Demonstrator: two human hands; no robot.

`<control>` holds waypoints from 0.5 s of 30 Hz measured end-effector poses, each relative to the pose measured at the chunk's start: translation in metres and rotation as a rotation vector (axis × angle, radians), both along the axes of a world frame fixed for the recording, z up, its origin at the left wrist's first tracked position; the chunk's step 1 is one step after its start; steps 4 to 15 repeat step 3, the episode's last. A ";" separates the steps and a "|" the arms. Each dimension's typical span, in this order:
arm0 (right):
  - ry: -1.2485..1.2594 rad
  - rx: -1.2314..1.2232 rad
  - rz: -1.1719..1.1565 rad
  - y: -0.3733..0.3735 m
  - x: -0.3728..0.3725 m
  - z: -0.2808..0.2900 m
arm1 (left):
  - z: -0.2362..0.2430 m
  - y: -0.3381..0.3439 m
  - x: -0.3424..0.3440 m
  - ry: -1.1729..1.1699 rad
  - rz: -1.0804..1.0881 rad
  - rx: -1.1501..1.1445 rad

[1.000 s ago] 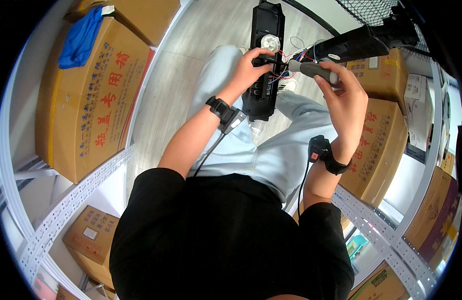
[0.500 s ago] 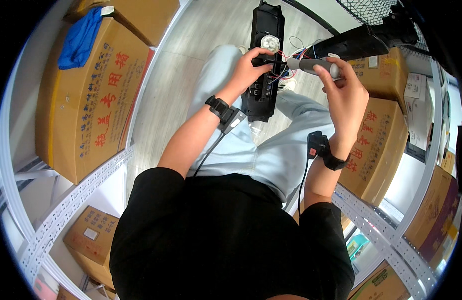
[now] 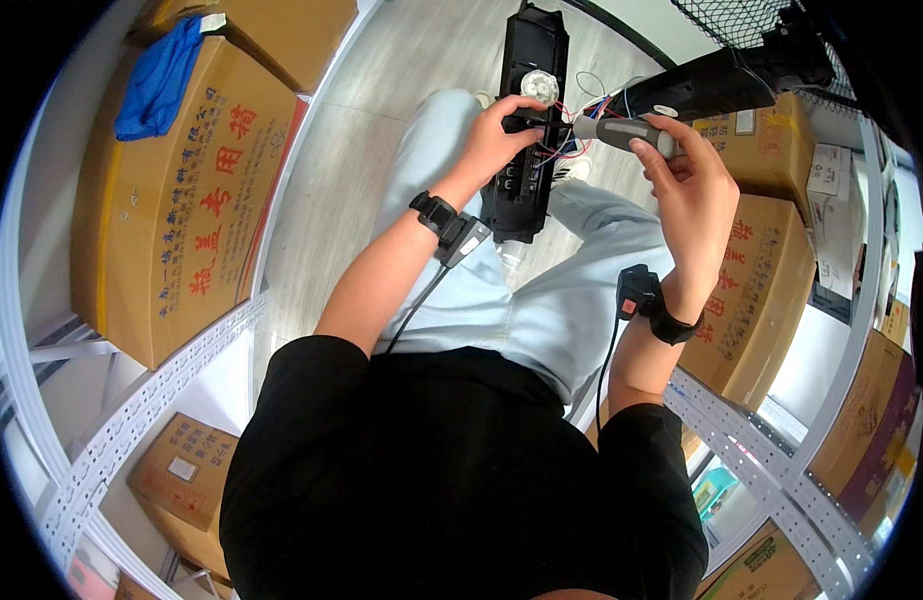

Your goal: The person sits on the floor and uses a screwdriver to disassemble and reassemble the base of a standing fan. They remove the cover, unscrew internal components, separate the motor housing, and then reattach the parts and cover.

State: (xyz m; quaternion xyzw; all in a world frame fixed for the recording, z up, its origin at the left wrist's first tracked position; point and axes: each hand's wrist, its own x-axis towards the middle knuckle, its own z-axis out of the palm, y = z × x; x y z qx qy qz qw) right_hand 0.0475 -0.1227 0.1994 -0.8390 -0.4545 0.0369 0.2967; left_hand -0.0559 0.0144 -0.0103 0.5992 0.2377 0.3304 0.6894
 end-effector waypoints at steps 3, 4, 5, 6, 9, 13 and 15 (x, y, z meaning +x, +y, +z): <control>-0.132 -0.067 -0.094 0.006 -0.001 -0.002 | -0.004 0.000 0.001 -0.022 -0.020 0.011; -0.132 -0.067 -0.094 0.006 -0.001 -0.002 | -0.004 0.000 0.001 -0.022 -0.020 0.011; -0.132 -0.067 -0.094 0.006 -0.001 -0.002 | -0.004 0.000 0.001 -0.022 -0.020 0.011; -0.132 -0.067 -0.094 0.006 -0.001 -0.002 | -0.004 0.000 0.001 -0.022 -0.020 0.011; -0.132 -0.067 -0.094 0.006 -0.001 -0.002 | -0.004 0.000 0.001 -0.022 -0.020 0.011; -0.132 -0.067 -0.094 0.006 -0.001 -0.002 | -0.004 0.000 0.001 -0.022 -0.020 0.011; -0.132 -0.067 -0.094 0.006 -0.001 -0.002 | -0.004 0.000 0.001 -0.022 -0.020 0.011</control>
